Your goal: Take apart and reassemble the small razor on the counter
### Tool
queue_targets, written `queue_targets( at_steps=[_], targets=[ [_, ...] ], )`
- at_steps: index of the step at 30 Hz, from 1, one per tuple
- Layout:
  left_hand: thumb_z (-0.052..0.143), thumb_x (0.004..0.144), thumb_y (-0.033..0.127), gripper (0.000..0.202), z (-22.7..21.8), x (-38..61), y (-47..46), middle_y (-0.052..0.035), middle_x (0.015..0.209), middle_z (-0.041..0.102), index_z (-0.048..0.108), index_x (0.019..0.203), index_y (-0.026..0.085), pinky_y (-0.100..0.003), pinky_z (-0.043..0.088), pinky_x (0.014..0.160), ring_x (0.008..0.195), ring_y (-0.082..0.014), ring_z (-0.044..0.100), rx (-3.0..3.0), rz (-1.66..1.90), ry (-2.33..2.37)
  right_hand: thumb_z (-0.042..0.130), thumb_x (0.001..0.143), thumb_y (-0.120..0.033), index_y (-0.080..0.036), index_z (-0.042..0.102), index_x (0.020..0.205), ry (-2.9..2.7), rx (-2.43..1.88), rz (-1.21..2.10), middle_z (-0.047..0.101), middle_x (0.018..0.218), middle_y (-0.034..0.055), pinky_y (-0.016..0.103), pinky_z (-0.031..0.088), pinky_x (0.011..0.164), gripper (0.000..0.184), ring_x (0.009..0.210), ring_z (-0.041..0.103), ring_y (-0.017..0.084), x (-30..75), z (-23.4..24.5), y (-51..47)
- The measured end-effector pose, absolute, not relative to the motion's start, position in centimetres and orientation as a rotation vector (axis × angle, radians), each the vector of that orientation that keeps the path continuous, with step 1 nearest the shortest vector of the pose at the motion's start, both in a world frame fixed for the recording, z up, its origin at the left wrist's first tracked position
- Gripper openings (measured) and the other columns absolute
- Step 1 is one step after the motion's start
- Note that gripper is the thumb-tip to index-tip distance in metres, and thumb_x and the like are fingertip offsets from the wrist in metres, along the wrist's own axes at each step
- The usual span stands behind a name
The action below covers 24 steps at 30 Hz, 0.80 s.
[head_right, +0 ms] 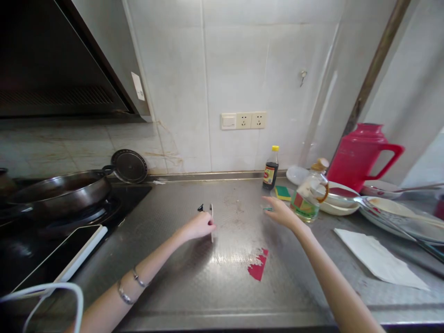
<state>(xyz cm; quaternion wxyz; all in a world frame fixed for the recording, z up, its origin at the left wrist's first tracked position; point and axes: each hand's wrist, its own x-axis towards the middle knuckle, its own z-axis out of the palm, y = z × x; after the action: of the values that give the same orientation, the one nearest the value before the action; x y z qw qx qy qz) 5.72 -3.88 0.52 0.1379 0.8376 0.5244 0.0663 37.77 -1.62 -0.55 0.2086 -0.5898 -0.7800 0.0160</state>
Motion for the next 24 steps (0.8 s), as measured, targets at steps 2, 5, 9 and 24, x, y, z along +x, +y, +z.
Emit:
queue_targets(
  at_steps=[2,5,9,24],
  targets=[
    [0.048,0.073,0.021,0.025,0.4,5.1,-5.2,-0.0073,0.059,0.064,0.069,0.066,0.011,-0.022,0.035,0.051,0.053,-0.0119,0.054,2.429,0.17,1.416,0.051,0.07,-0.016,-0.008,0.048,0.125,-2.162,-1.698,0.078,0.052,0.128,0.0159,0.033,0.03,0.102,0.056,0.119,0.046,0.023,38.9,-1.2,-0.7],
    [0.048,0.073,0.022,0.024,0.3,4.2,-6.5,-0.0072,0.062,0.065,0.07,0.068,0.012,-0.022,0.033,0.05,0.052,-0.0115,0.053,2.419,0.196,1.388,0.05,0.066,-0.011,-0.006,0.047,0.126,-2.173,-1.782,0.102,0.049,0.131,0.0166,0.032,0.029,0.103,0.06,0.122,0.044,0.022,39.6,-2.1,0.2],
    [0.047,0.074,0.022,0.025,0.5,3.7,-7.2,-0.007,0.065,0.067,0.071,0.071,0.014,-0.021,0.032,0.05,0.052,-0.0111,0.053,2.417,0.238,1.402,0.051,0.064,-0.011,-0.005,0.047,0.127,-2.232,-1.785,0.145,0.049,0.131,0.0176,0.03,0.03,0.102,0.063,0.122,0.044,0.023,40.1,-3.0,1.0],
    [0.046,0.075,0.019,0.023,0.9,4.2,-5.7,-0.0029,0.06,0.061,0.067,0.069,0.011,-0.021,0.03,0.052,0.054,-0.01,0.049,2.387,0.377,1.252,0.057,0.066,-0.015,-0.009,0.043,0.129,-2.155,-1.787,0.368,0.062,0.113,0.0134,0.028,0.04,0.088,0.065,0.102,0.058,0.022,41.3,-2.9,2.0]
  ],
)
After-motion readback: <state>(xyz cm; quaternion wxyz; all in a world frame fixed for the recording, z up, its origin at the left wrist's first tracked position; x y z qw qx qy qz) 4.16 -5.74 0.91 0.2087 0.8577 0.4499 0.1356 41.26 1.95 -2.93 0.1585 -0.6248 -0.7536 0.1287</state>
